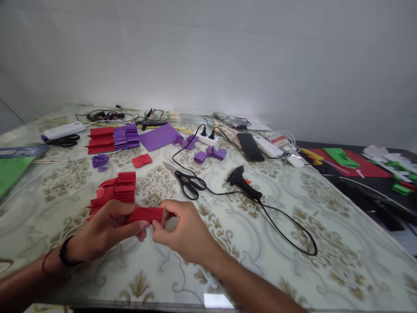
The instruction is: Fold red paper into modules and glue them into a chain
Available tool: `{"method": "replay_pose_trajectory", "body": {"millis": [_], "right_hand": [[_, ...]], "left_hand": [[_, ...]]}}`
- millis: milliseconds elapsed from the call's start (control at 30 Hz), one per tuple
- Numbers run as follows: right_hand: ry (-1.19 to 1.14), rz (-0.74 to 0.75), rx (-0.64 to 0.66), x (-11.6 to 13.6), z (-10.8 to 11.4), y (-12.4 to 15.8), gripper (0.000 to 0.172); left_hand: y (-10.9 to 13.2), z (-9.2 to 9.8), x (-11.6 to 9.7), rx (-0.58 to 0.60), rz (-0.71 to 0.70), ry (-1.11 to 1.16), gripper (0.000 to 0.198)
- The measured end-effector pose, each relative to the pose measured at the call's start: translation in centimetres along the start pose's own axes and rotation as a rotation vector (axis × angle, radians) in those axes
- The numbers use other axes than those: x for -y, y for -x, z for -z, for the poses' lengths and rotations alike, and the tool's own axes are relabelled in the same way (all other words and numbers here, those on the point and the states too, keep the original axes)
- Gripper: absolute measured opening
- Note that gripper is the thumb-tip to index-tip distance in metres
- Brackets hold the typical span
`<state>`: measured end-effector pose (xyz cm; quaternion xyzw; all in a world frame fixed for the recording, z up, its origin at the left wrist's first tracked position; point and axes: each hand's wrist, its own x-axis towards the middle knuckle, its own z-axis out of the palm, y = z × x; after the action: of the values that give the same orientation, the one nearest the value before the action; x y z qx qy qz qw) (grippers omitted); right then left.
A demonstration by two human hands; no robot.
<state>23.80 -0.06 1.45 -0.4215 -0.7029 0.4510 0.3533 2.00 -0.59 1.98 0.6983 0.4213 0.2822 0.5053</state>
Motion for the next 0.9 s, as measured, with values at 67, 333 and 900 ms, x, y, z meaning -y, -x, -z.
{"method": "replay_pose_trajectory", "body": {"millis": [67, 333, 900], "right_hand": [[-0.036, -0.006, -0.012, 0.1, 0.1, 0.0, 0.01], [-0.147, 0.028, -0.113, -0.5, 1.8, -0.8, 0.006], [-0.142, 0.141, -0.183, -0.6, 0.5, -0.2, 0.024]], "left_hand": [[0.1, 0.1, 0.0, -0.01, 0.015, 0.001, 0.033], [0.1, 0.7, -0.2, -0.102, 0.026, 0.074, 0.034], [-0.2, 0.1, -0.1, -0.185, -0.078, -0.325, 0.033]]}}
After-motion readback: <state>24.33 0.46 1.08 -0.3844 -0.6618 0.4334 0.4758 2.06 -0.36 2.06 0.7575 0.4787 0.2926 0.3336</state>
